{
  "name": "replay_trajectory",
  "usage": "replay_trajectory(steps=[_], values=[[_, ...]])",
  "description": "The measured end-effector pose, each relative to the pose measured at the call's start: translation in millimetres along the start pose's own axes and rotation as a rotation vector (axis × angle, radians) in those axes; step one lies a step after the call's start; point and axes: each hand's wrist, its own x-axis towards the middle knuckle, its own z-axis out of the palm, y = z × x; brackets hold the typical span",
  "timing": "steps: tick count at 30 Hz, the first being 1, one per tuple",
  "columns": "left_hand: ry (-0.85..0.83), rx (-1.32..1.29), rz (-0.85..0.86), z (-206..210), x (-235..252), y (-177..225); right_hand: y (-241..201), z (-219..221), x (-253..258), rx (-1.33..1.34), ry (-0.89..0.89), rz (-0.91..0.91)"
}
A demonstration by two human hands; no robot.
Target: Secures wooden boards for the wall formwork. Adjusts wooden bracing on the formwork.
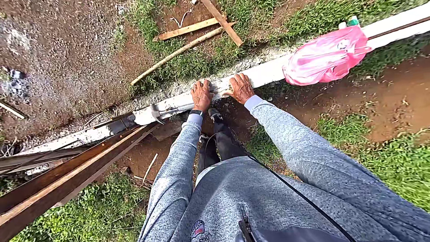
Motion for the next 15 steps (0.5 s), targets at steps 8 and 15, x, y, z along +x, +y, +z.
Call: replay_trajectory(steps=[8,15], values=[[-0.003,-0.03,0.012,-3.9,-2.1,0.0,-13.5,1.3,0.8,0.01,0.013,0.113],[-0.011,-0.001,0.015,-0.7,-1.5,-2.8,-12.7,1.4,-7.8,0.044,0.025,0.106]])
